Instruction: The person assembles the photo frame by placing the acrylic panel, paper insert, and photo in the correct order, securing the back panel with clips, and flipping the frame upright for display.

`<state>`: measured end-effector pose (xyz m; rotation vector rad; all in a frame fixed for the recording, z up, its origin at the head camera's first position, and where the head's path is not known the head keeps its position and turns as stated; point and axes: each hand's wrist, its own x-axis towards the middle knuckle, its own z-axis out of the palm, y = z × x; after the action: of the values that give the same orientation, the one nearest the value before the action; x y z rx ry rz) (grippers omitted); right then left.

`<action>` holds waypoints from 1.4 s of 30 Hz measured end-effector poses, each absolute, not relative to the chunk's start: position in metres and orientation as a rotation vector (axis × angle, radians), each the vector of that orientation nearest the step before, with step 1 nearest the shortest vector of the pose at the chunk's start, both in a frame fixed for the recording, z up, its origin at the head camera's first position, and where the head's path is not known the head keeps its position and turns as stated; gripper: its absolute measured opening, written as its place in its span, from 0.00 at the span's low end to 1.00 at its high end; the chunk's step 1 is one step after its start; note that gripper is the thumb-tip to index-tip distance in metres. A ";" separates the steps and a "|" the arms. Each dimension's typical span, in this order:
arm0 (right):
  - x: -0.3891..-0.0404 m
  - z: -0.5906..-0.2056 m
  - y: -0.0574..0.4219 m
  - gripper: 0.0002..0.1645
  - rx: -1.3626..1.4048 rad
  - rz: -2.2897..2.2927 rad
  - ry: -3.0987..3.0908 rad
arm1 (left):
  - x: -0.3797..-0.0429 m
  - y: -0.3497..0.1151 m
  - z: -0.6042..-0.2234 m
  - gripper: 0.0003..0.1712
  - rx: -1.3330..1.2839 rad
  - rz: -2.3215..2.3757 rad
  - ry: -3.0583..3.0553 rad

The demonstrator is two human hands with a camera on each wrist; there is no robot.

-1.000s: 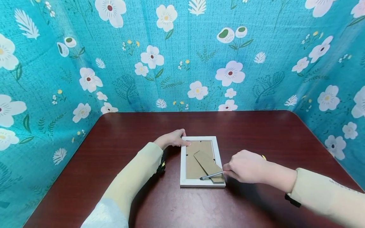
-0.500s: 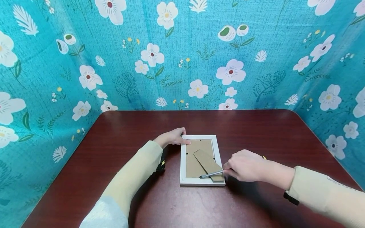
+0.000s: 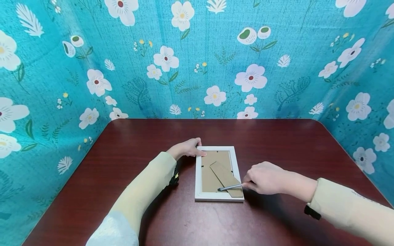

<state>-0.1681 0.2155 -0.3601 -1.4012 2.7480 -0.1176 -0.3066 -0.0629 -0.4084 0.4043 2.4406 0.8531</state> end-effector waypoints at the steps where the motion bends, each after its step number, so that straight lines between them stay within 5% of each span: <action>1: -0.168 -0.360 0.216 0.15 -1.399 -0.124 2.738 | -0.307 -0.062 -0.409 0.20 0.391 0.851 2.441; 26: -0.168 -0.360 0.216 0.08 -1.473 -0.115 2.717 | -0.306 -0.061 -0.411 0.21 0.367 0.835 2.450; 33: -0.167 -0.359 0.212 0.17 -1.545 -0.034 2.712 | -0.307 -0.062 -0.411 0.21 0.364 0.824 2.452; 42: -0.167 -0.363 0.208 0.14 -1.529 -0.023 2.688 | -0.306 -0.062 -0.410 0.20 0.386 0.839 2.441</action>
<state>-0.1674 0.2080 -0.3630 -1.5293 2.6877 -0.0225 -0.3059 -0.0616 -0.4103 0.3857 2.4409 0.8394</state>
